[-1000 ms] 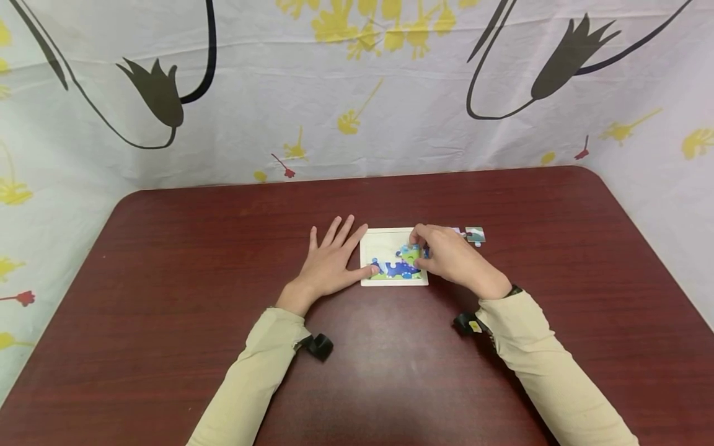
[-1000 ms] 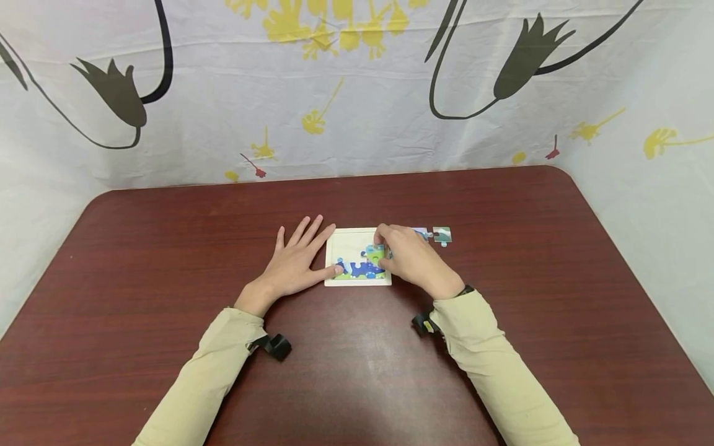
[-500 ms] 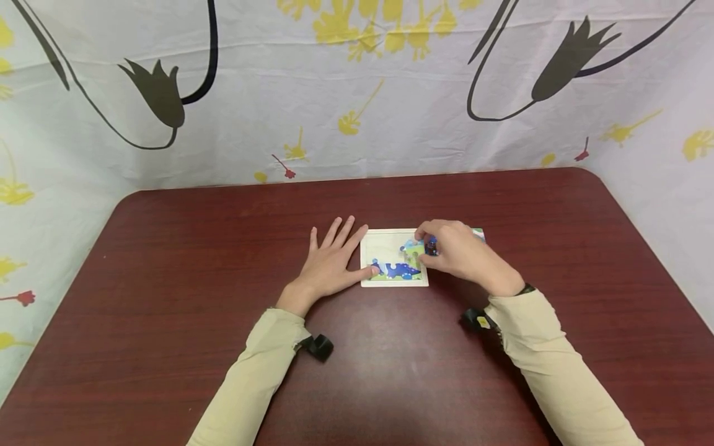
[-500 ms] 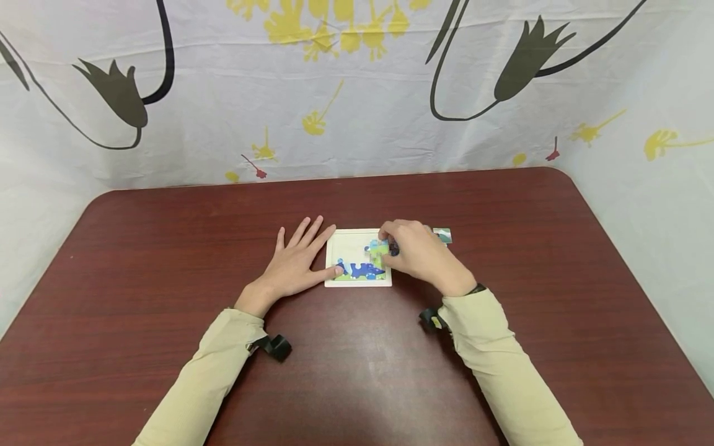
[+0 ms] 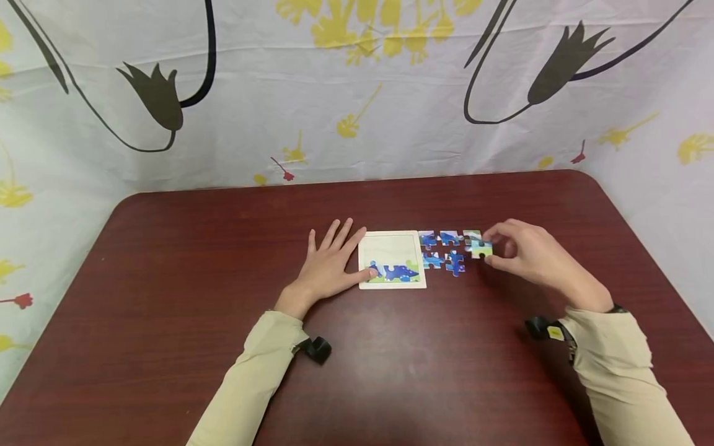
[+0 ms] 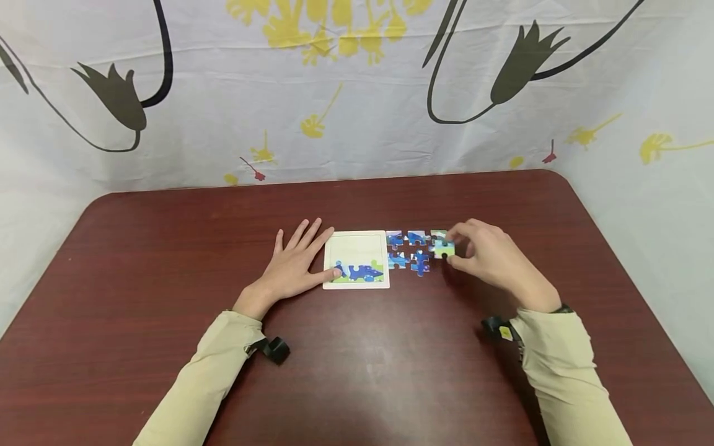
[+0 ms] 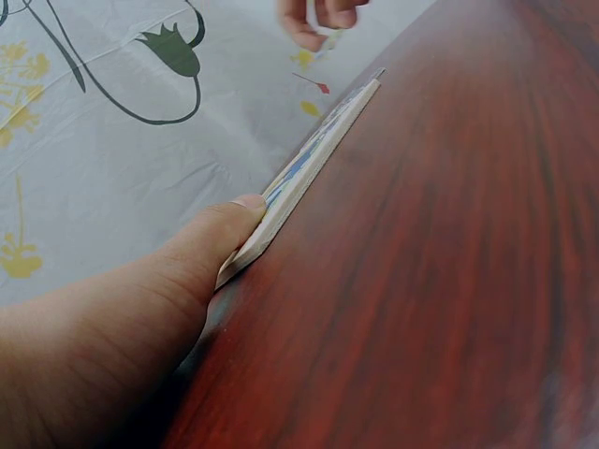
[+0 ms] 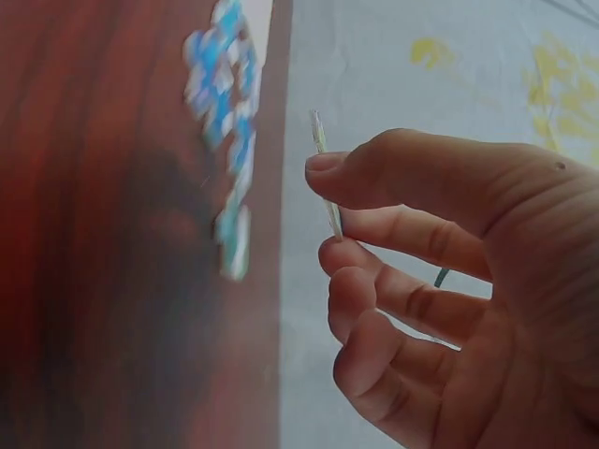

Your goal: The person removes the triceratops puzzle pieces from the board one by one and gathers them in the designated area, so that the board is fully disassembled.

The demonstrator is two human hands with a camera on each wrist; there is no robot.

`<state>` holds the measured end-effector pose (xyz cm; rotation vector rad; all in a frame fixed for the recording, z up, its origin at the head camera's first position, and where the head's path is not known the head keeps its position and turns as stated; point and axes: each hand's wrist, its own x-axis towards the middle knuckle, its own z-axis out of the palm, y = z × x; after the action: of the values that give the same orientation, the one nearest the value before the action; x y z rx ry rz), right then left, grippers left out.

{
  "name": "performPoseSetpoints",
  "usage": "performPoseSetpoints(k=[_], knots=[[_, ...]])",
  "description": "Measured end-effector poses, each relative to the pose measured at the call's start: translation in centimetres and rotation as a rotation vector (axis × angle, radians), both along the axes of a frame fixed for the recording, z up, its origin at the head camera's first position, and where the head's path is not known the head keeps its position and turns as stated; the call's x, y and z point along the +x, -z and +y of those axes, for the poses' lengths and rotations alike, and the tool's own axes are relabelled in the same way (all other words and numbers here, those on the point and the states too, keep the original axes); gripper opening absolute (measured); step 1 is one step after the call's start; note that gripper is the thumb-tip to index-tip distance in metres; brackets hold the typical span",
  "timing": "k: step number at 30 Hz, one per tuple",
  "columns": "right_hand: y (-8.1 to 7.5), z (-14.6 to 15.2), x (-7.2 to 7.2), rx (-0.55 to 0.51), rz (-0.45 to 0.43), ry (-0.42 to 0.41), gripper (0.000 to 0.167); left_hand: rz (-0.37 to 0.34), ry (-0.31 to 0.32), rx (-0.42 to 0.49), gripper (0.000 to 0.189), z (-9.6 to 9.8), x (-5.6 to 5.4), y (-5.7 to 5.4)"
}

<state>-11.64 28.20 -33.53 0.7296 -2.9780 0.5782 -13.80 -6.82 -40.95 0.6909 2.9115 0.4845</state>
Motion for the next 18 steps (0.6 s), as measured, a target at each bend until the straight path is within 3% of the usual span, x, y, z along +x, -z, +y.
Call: performPoseSetpoints(k=[11,18], knots=[[1.3,1.0,0.0,-0.003,-0.115,0.042,0.027,-0.003,-0.004,0.002,0.087,-0.1,0.1,0.1],[1.6,0.8,0.0,0.005,-0.124,0.034,0.025,-0.006,-0.003,0.0,0.087,0.0,0.0,0.0]])
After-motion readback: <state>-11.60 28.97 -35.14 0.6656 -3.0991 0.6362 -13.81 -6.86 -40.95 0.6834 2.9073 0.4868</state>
